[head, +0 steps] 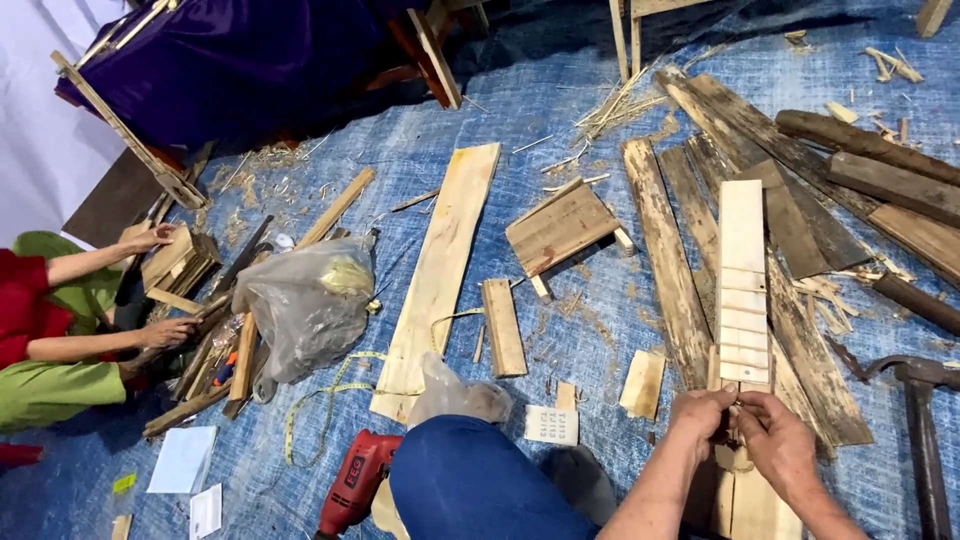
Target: Assembling a wooden stringed instrument by aligning the neck and body and securing them with fasteners.
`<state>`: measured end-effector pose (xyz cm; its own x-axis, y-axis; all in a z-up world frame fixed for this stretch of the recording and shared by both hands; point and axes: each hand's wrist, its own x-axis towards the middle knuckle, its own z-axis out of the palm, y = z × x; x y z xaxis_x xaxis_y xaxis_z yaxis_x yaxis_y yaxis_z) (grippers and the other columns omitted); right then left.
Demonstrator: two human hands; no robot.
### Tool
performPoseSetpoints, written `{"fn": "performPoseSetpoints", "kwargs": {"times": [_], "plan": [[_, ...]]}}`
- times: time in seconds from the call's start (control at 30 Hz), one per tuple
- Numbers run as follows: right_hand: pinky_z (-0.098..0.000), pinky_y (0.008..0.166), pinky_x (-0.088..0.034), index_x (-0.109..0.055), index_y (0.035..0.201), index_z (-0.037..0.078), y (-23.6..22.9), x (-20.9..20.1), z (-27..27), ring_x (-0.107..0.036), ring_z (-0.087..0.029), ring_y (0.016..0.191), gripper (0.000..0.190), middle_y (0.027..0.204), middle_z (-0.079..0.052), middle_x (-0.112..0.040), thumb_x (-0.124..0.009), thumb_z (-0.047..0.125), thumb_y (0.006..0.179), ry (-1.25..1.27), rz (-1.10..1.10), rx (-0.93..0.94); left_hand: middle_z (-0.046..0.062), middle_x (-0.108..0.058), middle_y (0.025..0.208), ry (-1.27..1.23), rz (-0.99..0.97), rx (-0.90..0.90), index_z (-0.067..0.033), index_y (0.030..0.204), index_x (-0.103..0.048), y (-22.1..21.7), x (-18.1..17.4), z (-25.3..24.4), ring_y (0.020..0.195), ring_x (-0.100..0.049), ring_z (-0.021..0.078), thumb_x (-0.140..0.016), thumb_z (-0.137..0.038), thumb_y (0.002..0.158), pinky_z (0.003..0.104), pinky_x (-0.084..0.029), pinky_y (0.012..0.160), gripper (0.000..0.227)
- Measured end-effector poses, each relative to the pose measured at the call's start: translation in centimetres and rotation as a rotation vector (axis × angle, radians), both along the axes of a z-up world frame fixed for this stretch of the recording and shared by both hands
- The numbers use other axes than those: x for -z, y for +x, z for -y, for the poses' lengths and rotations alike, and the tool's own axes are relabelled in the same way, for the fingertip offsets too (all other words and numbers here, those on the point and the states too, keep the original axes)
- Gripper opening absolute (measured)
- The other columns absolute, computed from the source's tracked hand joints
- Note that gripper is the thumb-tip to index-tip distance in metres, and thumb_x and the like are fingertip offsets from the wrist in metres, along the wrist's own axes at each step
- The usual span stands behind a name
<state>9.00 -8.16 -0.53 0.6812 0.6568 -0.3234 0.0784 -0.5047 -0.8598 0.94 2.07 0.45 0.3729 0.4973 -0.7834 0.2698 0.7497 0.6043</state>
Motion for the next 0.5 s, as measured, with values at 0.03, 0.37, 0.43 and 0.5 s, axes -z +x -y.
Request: {"fn": "performPoseSetpoints", "kwargs": {"times": [0.03, 0.37, 0.43, 0.5], "plan": [[-0.0345, 0.075, -0.057, -0.069, 0.129, 0.001, 0.0, 0.1, 0.0, -0.073, -0.024, 0.085, 0.035, 0.098, -0.017, -0.077, -0.066, -0.009, 0.095, 0.029, -0.035, 0.019, 0.0, -0.071, 0.08, 0.016, -0.013, 0.008, -0.0061, 0.105, -0.075, -0.1, -0.3, 0.0, 0.06, -0.063, 0.0049, -0.071, -0.018, 0.098, 0.014, -0.055, 0.054, 0.014], [-0.0355, 0.071, -0.054, -0.068, 0.131, -0.001, 0.3, 1.3, 0.3, -0.069, -0.026, 0.083, 0.037, 0.097, -0.018, -0.075, -0.065, -0.009, 0.096, 0.057, -0.053, 0.034, -0.001, -0.069, 0.086, 0.121, -0.08, 0.128, -0.0097, 0.104, -0.072, 0.0, -0.6, 0.1, 0.067, -0.063, 0.0055, -0.071, -0.025, 0.101, 0.017, -0.055, 0.063, 0.015], [-0.035, 0.072, -0.056, -0.069, 0.13, 0.001, 0.1, 0.9, 0.2, -0.07, -0.025, 0.084, 0.035, 0.097, -0.017, -0.076, -0.066, -0.008, 0.096, 0.02, -0.019, 0.029, 0.0, -0.069, 0.085, 0.15, -0.065, 0.121, -0.0086, 0.103, -0.072, -0.2, -0.8, 0.3, 0.068, -0.063, 0.0059, -0.071, -0.023, 0.101, 0.017, -0.055, 0.064, 0.014], [-0.0345, 0.074, -0.058, -0.07, 0.129, 0.002, 0.2, 0.9, 0.1, -0.071, -0.025, 0.084, 0.034, 0.098, -0.016, -0.077, -0.067, -0.007, 0.096, -0.014, 0.016, 0.024, 0.001, -0.069, 0.085, 0.182, -0.048, 0.115, -0.0075, 0.102, -0.073, -0.1, -0.4, 0.4, 0.068, -0.063, 0.0063, -0.07, -0.021, 0.1, 0.017, -0.055, 0.064, 0.014]]}}
